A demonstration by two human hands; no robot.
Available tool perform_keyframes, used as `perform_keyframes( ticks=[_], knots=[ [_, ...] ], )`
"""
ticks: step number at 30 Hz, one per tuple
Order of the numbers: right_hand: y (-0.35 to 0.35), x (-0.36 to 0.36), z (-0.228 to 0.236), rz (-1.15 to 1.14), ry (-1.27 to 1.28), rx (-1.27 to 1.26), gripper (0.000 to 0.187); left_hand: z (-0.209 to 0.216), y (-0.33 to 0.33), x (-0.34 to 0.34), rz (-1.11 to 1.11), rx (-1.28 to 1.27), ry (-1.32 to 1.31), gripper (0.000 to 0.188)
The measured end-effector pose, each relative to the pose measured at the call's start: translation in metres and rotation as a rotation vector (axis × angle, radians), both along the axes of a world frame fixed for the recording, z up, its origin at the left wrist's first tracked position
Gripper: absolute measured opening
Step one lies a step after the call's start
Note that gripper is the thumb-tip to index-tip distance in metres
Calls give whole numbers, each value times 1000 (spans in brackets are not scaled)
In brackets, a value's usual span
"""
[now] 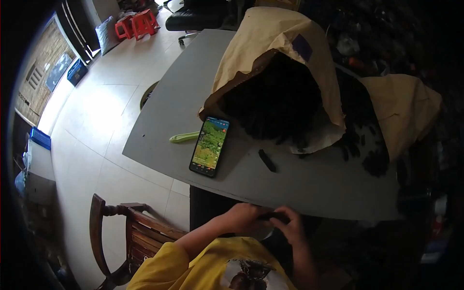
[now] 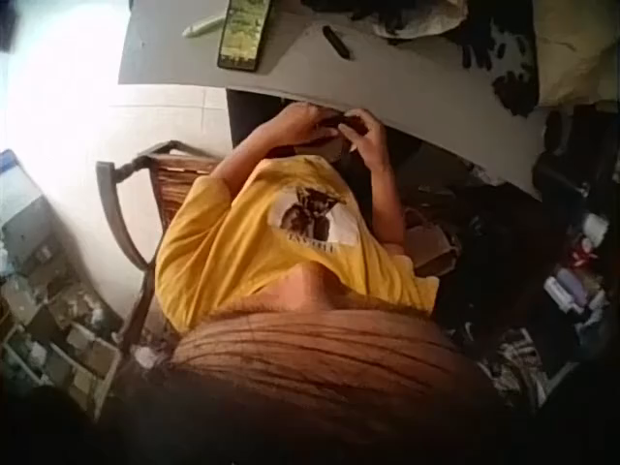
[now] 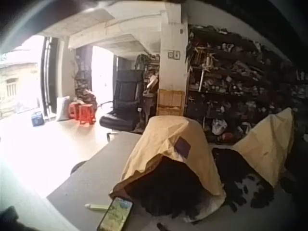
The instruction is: The person is inspecting and sorting small black cylindrical industrial parts from a large paper bag on a worktable.
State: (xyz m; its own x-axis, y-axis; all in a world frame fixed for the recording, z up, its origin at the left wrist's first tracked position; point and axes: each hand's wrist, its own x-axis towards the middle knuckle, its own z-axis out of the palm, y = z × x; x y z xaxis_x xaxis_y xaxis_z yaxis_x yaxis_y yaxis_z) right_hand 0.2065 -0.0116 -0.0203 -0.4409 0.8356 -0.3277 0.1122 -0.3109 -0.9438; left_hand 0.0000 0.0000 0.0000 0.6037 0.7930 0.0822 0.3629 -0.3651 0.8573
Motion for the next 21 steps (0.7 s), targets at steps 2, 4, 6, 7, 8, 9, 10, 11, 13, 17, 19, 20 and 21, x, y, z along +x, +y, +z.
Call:
perform_keyframes(
  ticks=[2,4,6,7,8,9,10,11,13,17,19,20,21],
  knots=[
    [-7,-7,5,-17,-152,229,28,3,7,-2,-33,46,91,43],
    [-3,-4,6,-14,-126,277,29,9,16,2,130,43,131,41],
    [11,6,6,-21,-146,196,32,12,30,8,295,42,172,38],
    [23,8,9,-129,-223,278,31,11,39,12,412,92,248,37],
    [38,8,13,-238,-299,360,30,9,47,15,530,141,324,36],
    [57,11,15,-277,-522,587,30,5,54,19,532,145,319,36],
    [75,13,15,-313,-742,813,29,-1,59,21,557,211,432,34],
    [91,14,11,-316,-742,820,29,-5,65,24,579,282,542,32],
    [119,15,3,-379,-887,957,32,-13,71,28,592,331,587,29],
    [134,10,3,-243,-958,1049,32,-10,67,23,654,374,506,24],
    [132,8,2,-183,-1038,1104,28,-15,66,18,657,336,525,23],
    [131,8,-1,-182,-1031,1101,28,-17,66,17,658,301,536,21],
    [129,11,-2,-142,-1048,1121,27,-15,65,16,659,301,539,21]
  ],
)
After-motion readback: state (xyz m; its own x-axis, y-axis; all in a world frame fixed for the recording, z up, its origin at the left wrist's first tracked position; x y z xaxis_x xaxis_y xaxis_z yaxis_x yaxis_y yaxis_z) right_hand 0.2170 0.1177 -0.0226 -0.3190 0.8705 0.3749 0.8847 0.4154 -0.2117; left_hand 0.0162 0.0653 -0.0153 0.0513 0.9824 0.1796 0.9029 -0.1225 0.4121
